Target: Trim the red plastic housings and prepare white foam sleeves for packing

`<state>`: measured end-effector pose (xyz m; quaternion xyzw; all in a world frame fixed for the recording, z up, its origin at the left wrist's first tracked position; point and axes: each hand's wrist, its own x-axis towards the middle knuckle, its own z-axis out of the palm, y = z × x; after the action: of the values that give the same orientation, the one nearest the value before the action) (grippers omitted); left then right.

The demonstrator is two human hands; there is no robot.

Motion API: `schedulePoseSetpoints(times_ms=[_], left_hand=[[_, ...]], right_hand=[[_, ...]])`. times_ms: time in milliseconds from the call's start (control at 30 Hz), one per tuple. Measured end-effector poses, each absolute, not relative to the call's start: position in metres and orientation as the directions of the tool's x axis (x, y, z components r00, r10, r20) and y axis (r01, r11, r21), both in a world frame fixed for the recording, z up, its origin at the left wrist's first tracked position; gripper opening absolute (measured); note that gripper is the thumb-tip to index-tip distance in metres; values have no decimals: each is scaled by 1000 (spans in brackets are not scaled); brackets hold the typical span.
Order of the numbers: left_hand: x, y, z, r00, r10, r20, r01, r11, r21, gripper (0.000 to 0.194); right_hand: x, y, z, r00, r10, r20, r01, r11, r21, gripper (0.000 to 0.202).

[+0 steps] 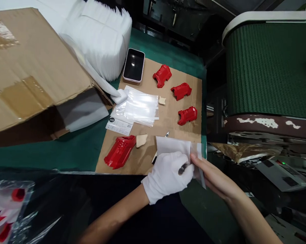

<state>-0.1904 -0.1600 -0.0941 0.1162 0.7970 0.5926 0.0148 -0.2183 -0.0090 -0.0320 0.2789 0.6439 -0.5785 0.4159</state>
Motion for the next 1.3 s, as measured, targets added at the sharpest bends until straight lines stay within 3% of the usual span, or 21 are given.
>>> schedulePoseSetpoints(times_ms=[167,200,300,333,400,467,600,700,833,933,1067,1167,1233,1300], left_hand=[[-197,-188,-93,-944,136,301,328,272,905,13],[-199,-194,-96,-943,132,306,333,312,890,29],[-200,-201,-110,-942,201,268,333,475,814,109],[-199,-198,-117,-939,234,254,341,518,785,128],[-194,-186,-130,-935,260,243,351,567,745,142],[-190,-168,-142,-944,190,269,328,599,731,136],[-184,-144,-160,-932,-19,361,266,640,721,103],[-183,-141,-167,-914,-59,402,270,650,710,99],[-183,-144,-168,-893,-114,434,258,661,705,88],[-183,-145,-164,-887,-138,440,248,662,707,75],[-183,-145,-158,-891,-78,448,311,614,725,76],[-184,-148,-153,-904,-16,426,339,581,740,76],[-187,-151,-149,-938,68,339,320,544,776,60],[-190,-153,-144,-957,102,272,284,526,802,50]], right_hand=[[-227,-10,-31,-587,-79,-806,743,344,-575,68],[-229,-11,-32,-609,-86,-789,704,400,-587,67],[-235,-18,-32,-686,-143,-714,522,587,-619,65],[-237,-20,-30,-711,-161,-685,455,638,-621,65],[-239,-25,-26,-765,-189,-616,323,714,-621,65],[-240,-28,-24,-804,-235,-547,192,768,-611,58],[-237,-34,-31,-862,-298,-409,-54,857,-512,24],[-230,-41,-38,-926,-253,-280,-123,903,-411,27],[-218,-55,-36,-906,-256,-338,-106,908,-404,24],[-215,-61,-27,-854,-294,-430,-55,872,-486,32],[-220,-56,-21,-752,-255,-608,206,784,-585,46],[-227,-45,-28,-694,-126,-709,435,710,-553,52],[-230,-39,-30,-712,-102,-695,411,742,-530,51],[-233,-37,-27,-761,-192,-620,212,830,-517,49]])
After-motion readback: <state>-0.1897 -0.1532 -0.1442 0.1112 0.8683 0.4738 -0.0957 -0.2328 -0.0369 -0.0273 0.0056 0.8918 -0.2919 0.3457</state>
